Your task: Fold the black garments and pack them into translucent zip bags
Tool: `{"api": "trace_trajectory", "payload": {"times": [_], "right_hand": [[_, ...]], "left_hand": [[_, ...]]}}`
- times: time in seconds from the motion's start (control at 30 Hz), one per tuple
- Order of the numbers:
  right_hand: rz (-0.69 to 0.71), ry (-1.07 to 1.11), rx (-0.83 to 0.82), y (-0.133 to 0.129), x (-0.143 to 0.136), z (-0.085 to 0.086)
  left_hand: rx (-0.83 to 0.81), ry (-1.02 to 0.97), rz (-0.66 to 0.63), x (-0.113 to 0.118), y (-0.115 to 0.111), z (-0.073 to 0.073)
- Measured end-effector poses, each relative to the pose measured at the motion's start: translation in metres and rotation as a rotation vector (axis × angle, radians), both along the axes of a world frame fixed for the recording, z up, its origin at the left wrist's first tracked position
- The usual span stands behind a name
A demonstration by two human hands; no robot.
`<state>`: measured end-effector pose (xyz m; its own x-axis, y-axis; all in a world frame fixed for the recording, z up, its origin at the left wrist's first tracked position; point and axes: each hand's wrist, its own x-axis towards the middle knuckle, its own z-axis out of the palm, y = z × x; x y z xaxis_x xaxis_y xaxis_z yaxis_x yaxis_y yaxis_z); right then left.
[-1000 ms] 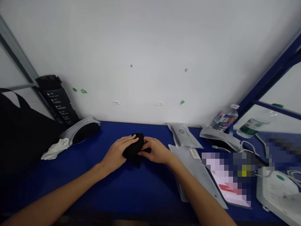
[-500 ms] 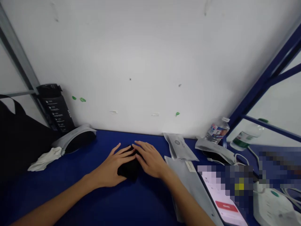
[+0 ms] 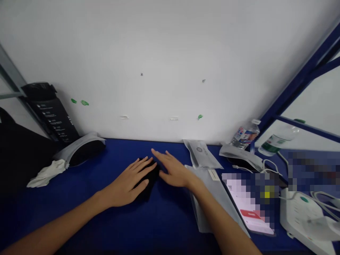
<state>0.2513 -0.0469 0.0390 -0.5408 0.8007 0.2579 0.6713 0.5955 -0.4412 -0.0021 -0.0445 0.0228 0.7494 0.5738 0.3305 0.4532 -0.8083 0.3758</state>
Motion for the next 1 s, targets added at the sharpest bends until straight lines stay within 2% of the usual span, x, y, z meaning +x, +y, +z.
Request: {"api": "trace_trajectory", "payload": {"times": [0.07,0.13,0.17,0.23,0.3,0.53,0.67,0.8,0.9,1.0], "right_hand": [[-0.239,-0.097,0.082,0.001,0.013,0.006],[-0.415,-0.223,-0.025,0.002,0.026,0.011],[-0.44,-0.283,-0.138,0.002,0.032,0.013],[-0.413,-0.353,-0.348,0.001,0.042,0.014],[-0.37,-0.36,-0.436,0.001,0.048,0.013],[-0.226,-0.226,-0.367,0.003,0.058,0.002],[-0.266,-0.267,-0.307,0.005,0.058,-0.002],[-0.418,-0.303,-0.181,0.004,0.06,-0.003],[-0.499,-0.323,-0.269,0.004,0.062,-0.002],[-0.482,-0.318,-0.368,0.004,0.061,-0.001]], "left_hand": [[-0.016,0.039,-0.024,-0.001,-0.001,-0.002],[-0.052,0.053,-0.042,0.0,0.0,0.0],[-0.077,0.052,-0.061,0.0,0.001,0.002],[-0.143,0.041,-0.121,0.0,0.004,0.007],[-0.21,0.02,-0.183,-0.001,0.008,0.011],[-0.369,-0.089,-0.348,-0.004,0.011,0.012],[-0.441,-0.128,-0.413,-0.005,0.01,0.017],[-0.547,-0.143,-0.479,-0.005,0.008,0.022],[-0.579,-0.138,-0.501,-0.004,0.006,0.024],[-0.578,-0.133,-0.514,-0.004,0.005,0.025]]}}
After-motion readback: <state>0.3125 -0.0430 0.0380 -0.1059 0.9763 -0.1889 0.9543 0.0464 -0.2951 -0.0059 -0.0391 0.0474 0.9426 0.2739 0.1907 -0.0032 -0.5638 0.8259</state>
